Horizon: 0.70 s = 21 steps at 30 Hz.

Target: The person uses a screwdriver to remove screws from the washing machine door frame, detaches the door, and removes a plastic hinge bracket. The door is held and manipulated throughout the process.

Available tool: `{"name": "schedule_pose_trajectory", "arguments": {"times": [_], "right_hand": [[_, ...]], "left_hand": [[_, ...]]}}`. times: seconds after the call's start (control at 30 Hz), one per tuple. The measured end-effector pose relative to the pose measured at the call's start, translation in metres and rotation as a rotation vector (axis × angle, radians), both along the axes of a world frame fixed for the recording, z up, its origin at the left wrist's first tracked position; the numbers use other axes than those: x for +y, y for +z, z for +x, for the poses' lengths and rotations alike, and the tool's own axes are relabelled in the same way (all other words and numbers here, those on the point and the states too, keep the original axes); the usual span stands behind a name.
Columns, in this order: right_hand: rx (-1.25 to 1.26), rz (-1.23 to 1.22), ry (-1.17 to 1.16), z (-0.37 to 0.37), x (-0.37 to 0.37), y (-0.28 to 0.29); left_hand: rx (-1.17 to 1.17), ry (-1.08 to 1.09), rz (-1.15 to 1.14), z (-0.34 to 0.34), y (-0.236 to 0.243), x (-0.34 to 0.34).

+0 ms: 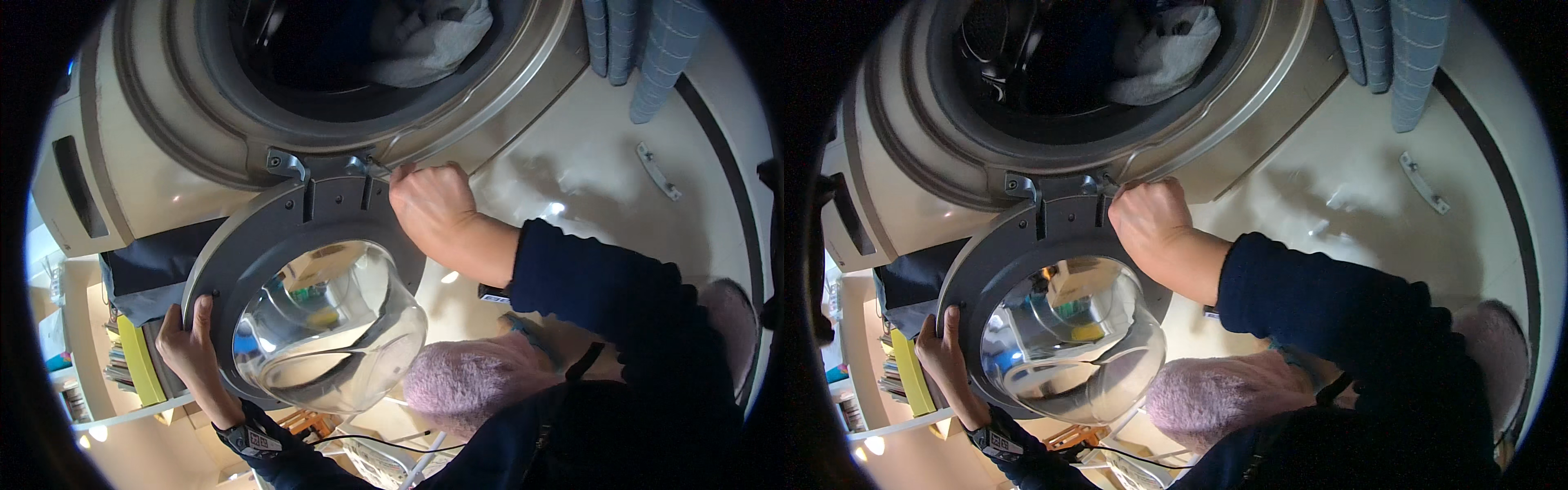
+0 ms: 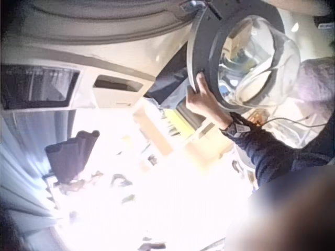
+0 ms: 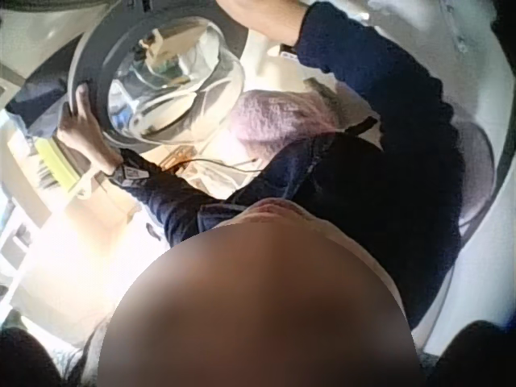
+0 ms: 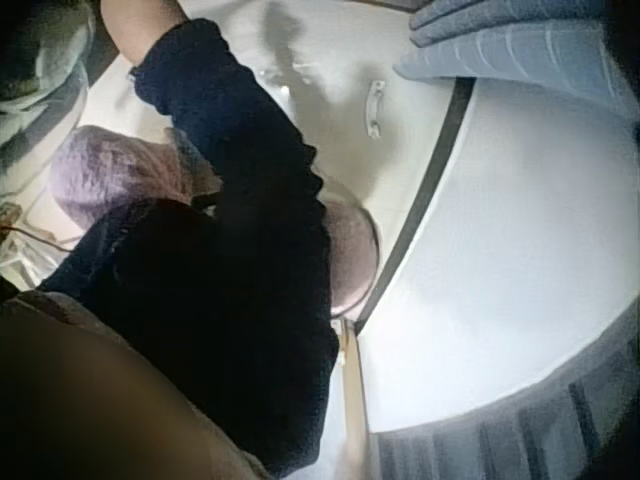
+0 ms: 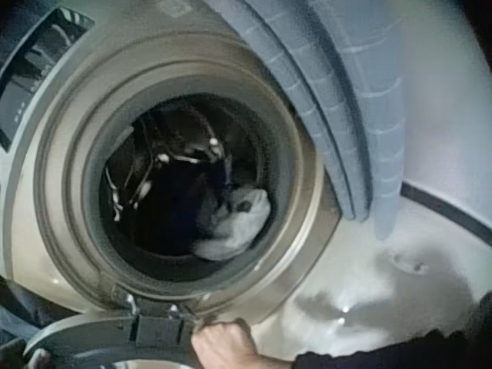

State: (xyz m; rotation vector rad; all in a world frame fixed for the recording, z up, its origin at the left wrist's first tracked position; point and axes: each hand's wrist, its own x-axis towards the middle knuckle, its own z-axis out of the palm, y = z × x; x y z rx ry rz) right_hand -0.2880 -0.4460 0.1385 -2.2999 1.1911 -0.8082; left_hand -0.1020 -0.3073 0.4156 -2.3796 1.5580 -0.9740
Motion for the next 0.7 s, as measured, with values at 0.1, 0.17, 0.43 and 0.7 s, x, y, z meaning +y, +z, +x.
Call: {"name": "schedule_pose_trajectory", "arguments": {"times": [0.1,0.17,0.43,0.7], "right_hand": [[-0.309,0.491,-0.041,0.003,-0.003,0.002],[-0.757,1.415,-0.024,0.004,-0.004,0.001],[-1.191,1.769,-0.010,0.012,0.006,-0.004],[-0.301,0.060,-0.188,0.004,0.005,-0.027]], "left_hand": [[0.002,0.041,-0.026,0.000,-0.002,-0.001],[0.025,0.043,-0.040,0.001,-0.003,-0.001],[0.020,-0.005,-0.018,0.003,-0.003,-0.002],[-0.021,0.006,0.013,0.001,-0.001,-0.003]]}}
